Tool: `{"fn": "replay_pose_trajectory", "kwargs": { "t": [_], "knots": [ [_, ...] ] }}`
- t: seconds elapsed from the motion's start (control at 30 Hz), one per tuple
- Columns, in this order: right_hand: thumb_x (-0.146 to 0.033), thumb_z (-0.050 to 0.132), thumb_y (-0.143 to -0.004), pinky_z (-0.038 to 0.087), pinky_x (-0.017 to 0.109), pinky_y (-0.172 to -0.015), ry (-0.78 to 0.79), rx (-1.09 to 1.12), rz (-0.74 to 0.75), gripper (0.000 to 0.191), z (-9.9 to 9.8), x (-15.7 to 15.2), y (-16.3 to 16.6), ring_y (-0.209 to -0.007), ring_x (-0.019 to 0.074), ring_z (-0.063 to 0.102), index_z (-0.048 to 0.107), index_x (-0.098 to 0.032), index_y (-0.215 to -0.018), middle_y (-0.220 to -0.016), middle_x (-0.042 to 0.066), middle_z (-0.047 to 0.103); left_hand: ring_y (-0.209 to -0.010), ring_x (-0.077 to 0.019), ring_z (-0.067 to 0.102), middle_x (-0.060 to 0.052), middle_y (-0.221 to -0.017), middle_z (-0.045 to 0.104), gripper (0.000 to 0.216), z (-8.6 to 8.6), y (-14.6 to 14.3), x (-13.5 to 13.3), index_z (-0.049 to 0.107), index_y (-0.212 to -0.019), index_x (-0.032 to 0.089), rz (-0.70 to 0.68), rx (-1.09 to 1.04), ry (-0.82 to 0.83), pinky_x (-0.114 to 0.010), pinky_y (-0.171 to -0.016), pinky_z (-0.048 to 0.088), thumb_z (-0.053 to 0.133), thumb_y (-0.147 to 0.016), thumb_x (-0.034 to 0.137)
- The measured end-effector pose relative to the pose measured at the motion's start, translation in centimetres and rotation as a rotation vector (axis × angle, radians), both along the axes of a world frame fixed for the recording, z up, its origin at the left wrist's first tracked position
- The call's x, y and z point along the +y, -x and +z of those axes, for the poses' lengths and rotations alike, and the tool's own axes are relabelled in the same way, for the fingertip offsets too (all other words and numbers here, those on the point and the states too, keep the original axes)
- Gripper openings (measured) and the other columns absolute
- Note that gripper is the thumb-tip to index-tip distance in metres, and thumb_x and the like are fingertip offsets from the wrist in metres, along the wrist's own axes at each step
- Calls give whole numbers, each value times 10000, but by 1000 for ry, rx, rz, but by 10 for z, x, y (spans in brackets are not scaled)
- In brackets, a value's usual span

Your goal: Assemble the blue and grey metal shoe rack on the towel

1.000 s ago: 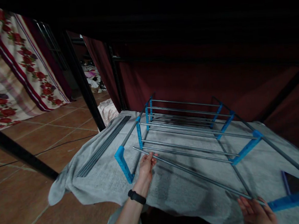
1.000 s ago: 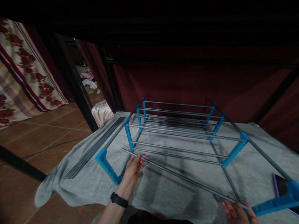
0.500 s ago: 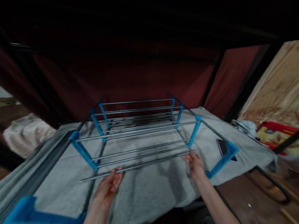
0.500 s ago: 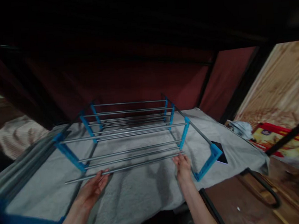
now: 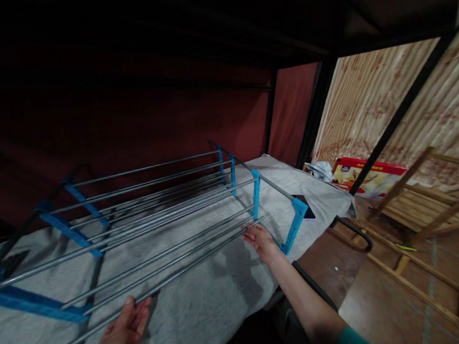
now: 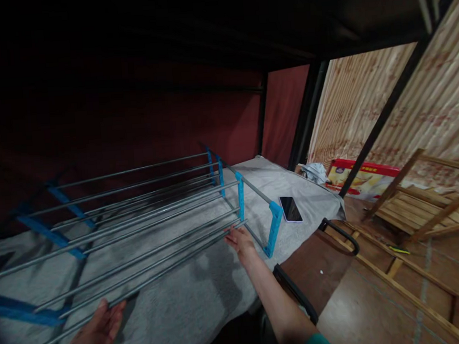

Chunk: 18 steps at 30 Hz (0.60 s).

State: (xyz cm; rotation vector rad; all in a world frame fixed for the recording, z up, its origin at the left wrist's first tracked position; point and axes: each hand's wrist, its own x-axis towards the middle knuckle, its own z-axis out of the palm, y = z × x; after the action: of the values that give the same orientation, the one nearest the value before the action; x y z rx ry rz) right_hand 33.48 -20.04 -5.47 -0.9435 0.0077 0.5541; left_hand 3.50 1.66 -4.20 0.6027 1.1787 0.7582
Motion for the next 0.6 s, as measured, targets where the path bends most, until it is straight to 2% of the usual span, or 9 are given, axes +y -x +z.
{"fn": "replay_pose_trajectory", "kwargs": {
  "t": [0.2,0.4,0.6],
  "knots": [
    [-397,958,-599,612,322,-701,-20,21,-8,455,4,4,1,-655,153,689,555,-239,-737,-705,-42,713,-708,-144,713,-33,-772,716,156,-9,2,11,635,-798,173,8,-29,46,-192,-577,610,617,-945,122],
    [-414,953,-619,618,291,-690,-1,43,-37,444,0,5,0,-632,134,668,559,-238,-726,-641,-48,671,-799,-151,747,-39,-890,755,230,5,0,4,691,-862,163,-9,-158,11,-234,-677,664,535,-918,3],
    [-375,875,-762,635,281,-702,51,48,-24,279,1,2,-4,-698,142,694,639,-229,-794,-735,-12,738,-808,-157,757,-64,-878,764,226,13,-5,-7,671,-797,127,22,-178,-20,-239,-700,652,545,-931,-5]
  ]
}}
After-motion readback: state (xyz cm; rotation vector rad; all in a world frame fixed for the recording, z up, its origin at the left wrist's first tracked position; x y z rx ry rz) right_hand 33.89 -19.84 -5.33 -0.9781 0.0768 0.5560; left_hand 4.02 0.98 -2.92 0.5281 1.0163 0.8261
